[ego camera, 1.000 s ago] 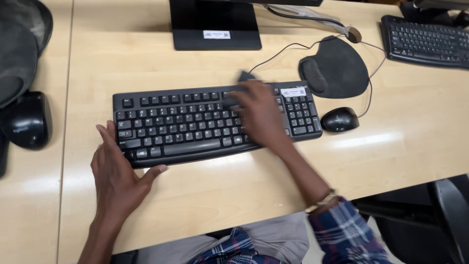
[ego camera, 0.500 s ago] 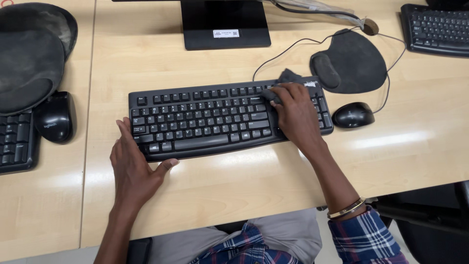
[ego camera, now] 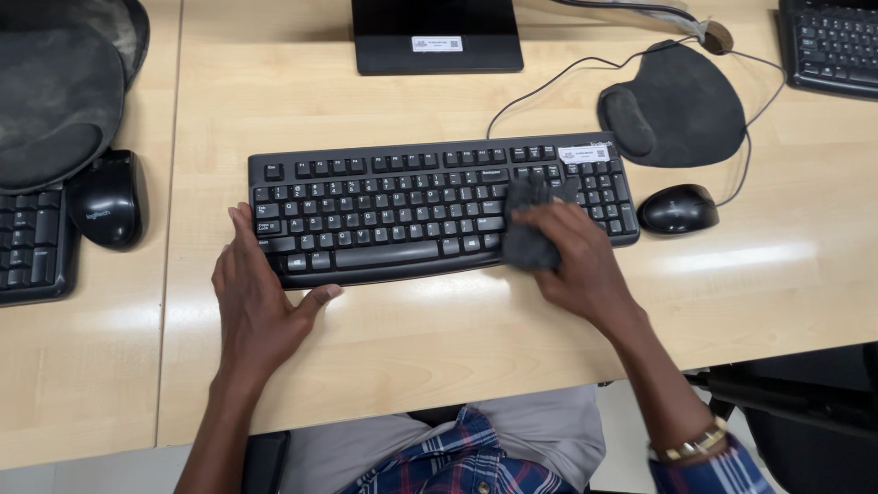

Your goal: The person wipes the base and screen of a Dell computer monitor using a dark cloth. They then proceed to wipe the surface of a black Logitech keyboard with the same cloth, cleaning the keys and the surrounding area on the desk.

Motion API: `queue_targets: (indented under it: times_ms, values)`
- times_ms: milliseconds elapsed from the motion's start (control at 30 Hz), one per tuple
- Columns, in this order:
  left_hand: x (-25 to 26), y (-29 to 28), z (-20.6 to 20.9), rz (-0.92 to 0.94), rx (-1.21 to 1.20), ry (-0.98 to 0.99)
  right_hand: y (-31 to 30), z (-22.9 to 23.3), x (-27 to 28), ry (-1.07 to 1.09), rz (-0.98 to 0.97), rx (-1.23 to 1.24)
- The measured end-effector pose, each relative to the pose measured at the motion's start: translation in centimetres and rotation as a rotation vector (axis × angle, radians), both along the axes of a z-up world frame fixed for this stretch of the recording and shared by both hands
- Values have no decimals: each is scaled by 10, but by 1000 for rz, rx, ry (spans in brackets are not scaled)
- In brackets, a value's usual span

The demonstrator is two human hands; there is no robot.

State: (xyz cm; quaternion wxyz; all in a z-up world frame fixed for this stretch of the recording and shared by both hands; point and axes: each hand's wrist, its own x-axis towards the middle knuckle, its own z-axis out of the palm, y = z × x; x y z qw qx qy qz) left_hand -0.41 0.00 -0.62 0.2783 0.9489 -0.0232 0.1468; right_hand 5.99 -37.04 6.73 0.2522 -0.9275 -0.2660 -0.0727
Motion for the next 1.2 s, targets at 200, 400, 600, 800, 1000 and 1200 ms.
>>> queue_targets:
  times_ms: [200,400,600,800,1000,1200]
  values:
    - [0,-1,1,-1,-7,20,-49,-10,16,-54,-184,92]
    - [2,0,2,-3,14,31,4,-22,56,-33,-278,-102]
    - [-2,0,4,6,-10,64,41,-19,74,23,-19,-75]
    - [0,1,3,8,25,79,-41,-2,91,-57,-286,-6]
    - [-1,-1,6,19,-14,102,-53,-10,34,59,-481,-104]
    - [-2,-3,7,17,3,89,-42,-26,-32,2,-577,10]
